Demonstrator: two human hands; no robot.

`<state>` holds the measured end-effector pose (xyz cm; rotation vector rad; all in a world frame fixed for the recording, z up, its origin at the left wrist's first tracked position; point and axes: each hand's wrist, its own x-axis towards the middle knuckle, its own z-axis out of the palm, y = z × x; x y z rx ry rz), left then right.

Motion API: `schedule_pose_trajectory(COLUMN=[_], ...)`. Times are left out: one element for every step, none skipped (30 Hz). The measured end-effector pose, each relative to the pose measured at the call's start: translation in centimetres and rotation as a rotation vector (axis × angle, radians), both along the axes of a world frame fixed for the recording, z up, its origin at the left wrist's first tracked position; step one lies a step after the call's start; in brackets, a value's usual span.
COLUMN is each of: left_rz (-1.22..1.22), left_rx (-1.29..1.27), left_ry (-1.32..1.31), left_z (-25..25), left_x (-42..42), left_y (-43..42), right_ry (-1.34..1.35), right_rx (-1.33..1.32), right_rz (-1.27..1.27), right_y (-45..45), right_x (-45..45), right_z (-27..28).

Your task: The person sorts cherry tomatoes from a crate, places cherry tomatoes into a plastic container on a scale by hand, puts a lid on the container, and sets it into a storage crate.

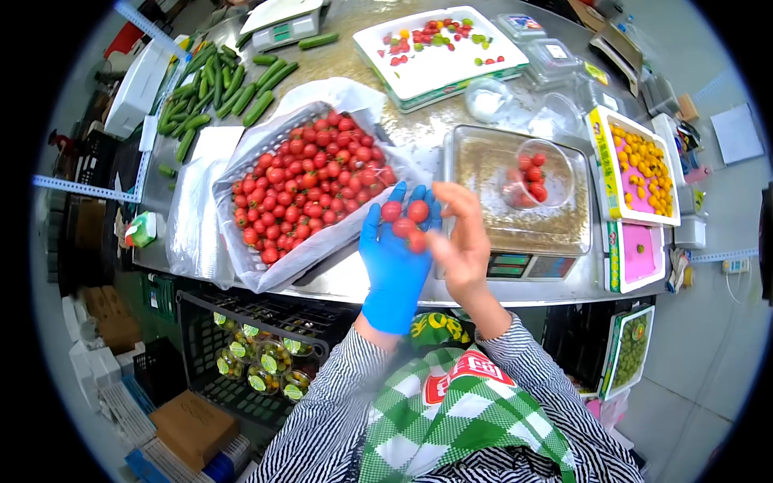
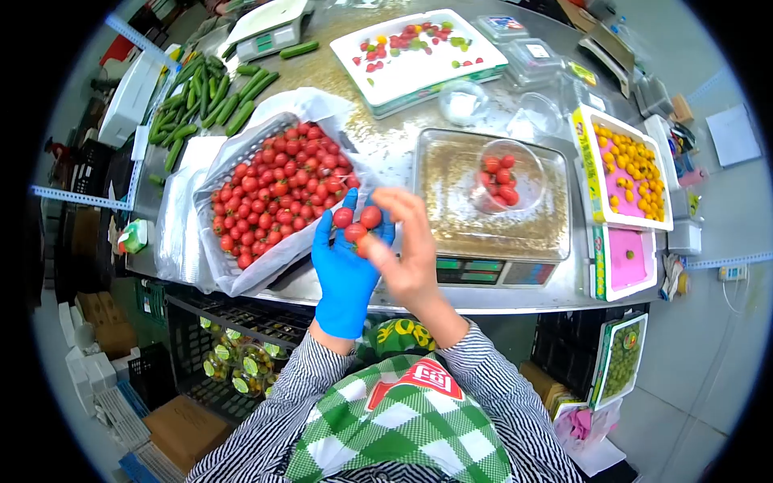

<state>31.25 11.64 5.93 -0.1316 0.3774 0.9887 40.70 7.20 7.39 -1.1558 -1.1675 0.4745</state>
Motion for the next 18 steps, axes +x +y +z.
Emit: schedule_pose_trajectory(left_rz=[-0.04,-0.06,-0.066,-0.074,-0.084,-0.093,-0.104,-0.148,-0.186,-0.223,-0.257,-0.289,-0.317,-0.344,-0.357,-0.401,-0.445,-0.489], left_rx=[0.042,0.096,0.088,0.08,0.046,0.011,-0.027,-0.018,-0.026,-0.035,-0.052,-0.048,-0.045,-0.041,-0.034,0.021,0.076,0.131], left_ry=[0.105,0.158,0.178,0.199,0.173,0.148,0.122,0.091,0.131,0.171,0.179,0.213,0.25,0.29,0.304,0.345,0.384,0.423], left_z=[0.7,0.5,0.3,0.3,0.4,0.4,0.5,1.0,0.9,0.8,0.9,1.0,1.0,1.1,1.1,0.9,0.6,0.8], left_x=[0.8,1.9,3.1,4.2,5.2,6.1,6.9,7.2,7.6,8.0,8.3,8.7,8.9,9.2,9.5,9.6,9.7,10.0], left_y=[-0.4,-0.7,-1.0,-1.4,-1.9,-2.4,-2.9,-3.2,-3.4,-3.6,-3.8,-4.0,-4.3,-4.6,-4.9,-5.2,-5.4,-5.8], right_ry=[-0.297,-0.206,-0.111,-0.014,0.143,0.507,0.74,0.969,1.087,1.141,1.195,1.252,1.304,1.301,1.299,1.298,1.291,1.284], right_rx=[-0.045,-0.125,-0.205,-0.284,-0.265,-0.292,-0.219,-0.136,-0.109,-0.096,-0.082,-0.067,-0.066,-0.069,-0.073,-0.077,-0.083,-0.09], right_rz=[-0.026,0.046,0.116,0.185,0.15,0.15,0.228,0.306,0.355,0.358,0.365,0.375,0.375,0.381,0.388,0.396,0.396,0.395], right_y=[-1.2,-2.3,-3.4,-4.3,-5.0,-5.9,-6.5,-7.2,-7.9,-8.6,-9.0,-9.4,-9.7,-10.0,-10.3,-10.5,-10.7,-10.9], right_x=[1.3,2.4,3.3,4.3,5.4,6.1,7.4,8.8,9.8,10.6,11.1,11.5,11.9,12.4,12.8,13.2,13.6,14.1], right_z=[0.9,0.8,0.5,0.0,-1.2,-1.2,-1.7,-2.2,-1.9,-1.6,-1.2,-0.8,-0.3,-0.5,-0.7,-1.0,-1.3,-1.6])
